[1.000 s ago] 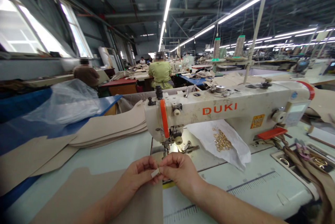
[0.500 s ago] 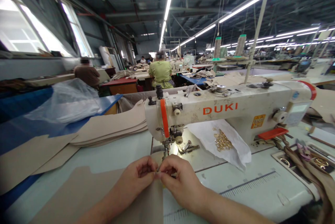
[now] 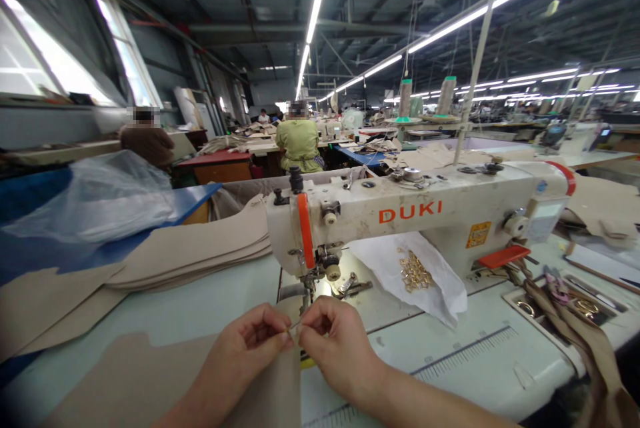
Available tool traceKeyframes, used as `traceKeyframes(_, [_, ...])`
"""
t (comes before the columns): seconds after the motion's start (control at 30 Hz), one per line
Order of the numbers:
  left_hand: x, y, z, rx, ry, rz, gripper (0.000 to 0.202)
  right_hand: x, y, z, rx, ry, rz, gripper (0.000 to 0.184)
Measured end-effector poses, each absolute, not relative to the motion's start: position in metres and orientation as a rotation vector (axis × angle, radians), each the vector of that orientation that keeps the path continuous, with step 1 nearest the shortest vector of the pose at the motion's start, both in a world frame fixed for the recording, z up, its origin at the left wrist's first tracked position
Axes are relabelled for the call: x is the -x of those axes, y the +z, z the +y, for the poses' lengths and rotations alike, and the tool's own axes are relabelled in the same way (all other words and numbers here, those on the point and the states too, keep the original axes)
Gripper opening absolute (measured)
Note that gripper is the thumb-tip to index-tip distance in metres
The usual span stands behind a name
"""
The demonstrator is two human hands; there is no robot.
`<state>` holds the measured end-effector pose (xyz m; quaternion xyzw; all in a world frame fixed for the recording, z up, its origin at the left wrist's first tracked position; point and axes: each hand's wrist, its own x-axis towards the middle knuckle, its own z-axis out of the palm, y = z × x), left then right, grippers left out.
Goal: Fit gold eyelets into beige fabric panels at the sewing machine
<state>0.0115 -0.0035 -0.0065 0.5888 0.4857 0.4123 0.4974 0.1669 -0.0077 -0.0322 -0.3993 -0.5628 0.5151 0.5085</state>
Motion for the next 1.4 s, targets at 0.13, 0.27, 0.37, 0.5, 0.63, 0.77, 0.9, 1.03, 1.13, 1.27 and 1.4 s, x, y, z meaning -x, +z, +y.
traceKeyframes(0.13, [-0.013,-0.008,-0.003,-1.350,1.014,1.148,0.017,-0.166,-0.034,-0.006,1.006,1.195,-1.367,0.008])
traceKeyframes(0.27, [-0.015,-0.012,-0.005,-1.364,1.060,1.111,0.015,-0.165,-0.034,-0.007,1.020,1.170,-1.359,0.005])
traceKeyframes(0.37, [-0.015,-0.014,-0.006,-1.416,1.083,1.113,0.013,-0.165,-0.033,-0.008,1.016,1.153,-1.393,0.006])
traceKeyframes(0.5, [-0.013,-0.014,-0.009,-1.603,1.094,1.174,0.005,-0.166,-0.033,-0.008,0.985,1.182,-1.426,0.007])
traceKeyframes(0.63, [-0.011,-0.011,-0.012,-1.773,1.106,1.220,0.001,-0.167,-0.034,-0.007,0.800,1.379,-1.297,0.016])
traceKeyframes(0.77, [-0.011,-0.010,-0.014,-1.858,1.098,1.259,0.003,-0.169,-0.036,-0.006,0.796,1.432,-1.333,0.014])
traceKeyframes(0.9, [-0.010,-0.013,-0.012,-1.804,1.093,1.238,0.003,-0.171,-0.036,-0.006,0.859,1.396,-1.424,0.014])
traceKeyframes(1.03, [-0.007,-0.015,-0.008,-1.680,0.951,1.152,0.017,-0.172,-0.035,-0.005,0.857,1.381,-1.445,0.015])
traceKeyframes(1.13, [-0.005,-0.012,-0.009,-1.740,0.868,1.220,0.020,-0.171,-0.034,-0.005,0.874,1.380,-1.441,0.015])
traceKeyframes(1.27, [-0.006,-0.006,-0.012,-1.833,0.897,1.282,0.019,-0.172,-0.032,-0.006,0.912,1.350,-1.456,0.015])
traceKeyframes(1.4, [-0.008,-0.003,-0.012,-1.886,0.906,1.250,0.018,-0.177,-0.028,-0.008,1.011,1.080,-1.645,0.013])
